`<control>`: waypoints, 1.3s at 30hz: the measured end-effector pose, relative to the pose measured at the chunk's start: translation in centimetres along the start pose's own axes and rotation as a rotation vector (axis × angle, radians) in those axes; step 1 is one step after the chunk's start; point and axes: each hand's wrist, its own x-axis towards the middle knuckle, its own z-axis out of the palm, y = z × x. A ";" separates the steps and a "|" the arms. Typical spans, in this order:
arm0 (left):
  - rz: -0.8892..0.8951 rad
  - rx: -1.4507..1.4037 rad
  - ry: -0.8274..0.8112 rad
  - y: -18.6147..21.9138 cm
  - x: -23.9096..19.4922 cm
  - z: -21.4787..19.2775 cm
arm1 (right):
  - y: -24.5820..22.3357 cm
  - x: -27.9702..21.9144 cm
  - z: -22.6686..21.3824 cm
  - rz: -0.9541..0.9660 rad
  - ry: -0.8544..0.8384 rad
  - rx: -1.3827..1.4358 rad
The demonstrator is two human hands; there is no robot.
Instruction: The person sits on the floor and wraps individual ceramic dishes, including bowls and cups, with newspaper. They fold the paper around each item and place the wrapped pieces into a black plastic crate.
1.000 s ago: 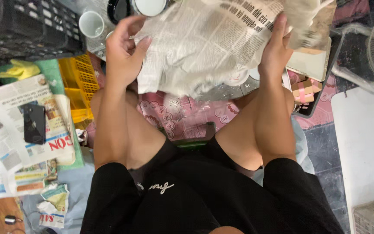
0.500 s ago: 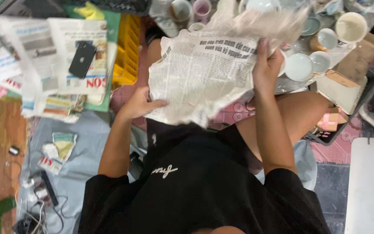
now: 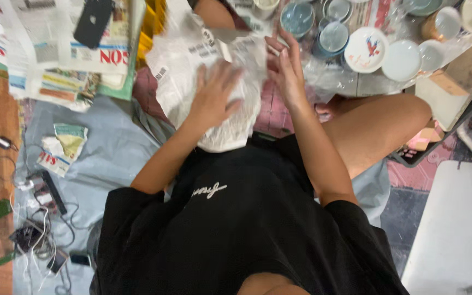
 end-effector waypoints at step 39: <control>-0.507 -0.488 0.862 -11.3 -4.5 5.9 | -0.1 0.9 4.2 -0.280 0.114 -0.795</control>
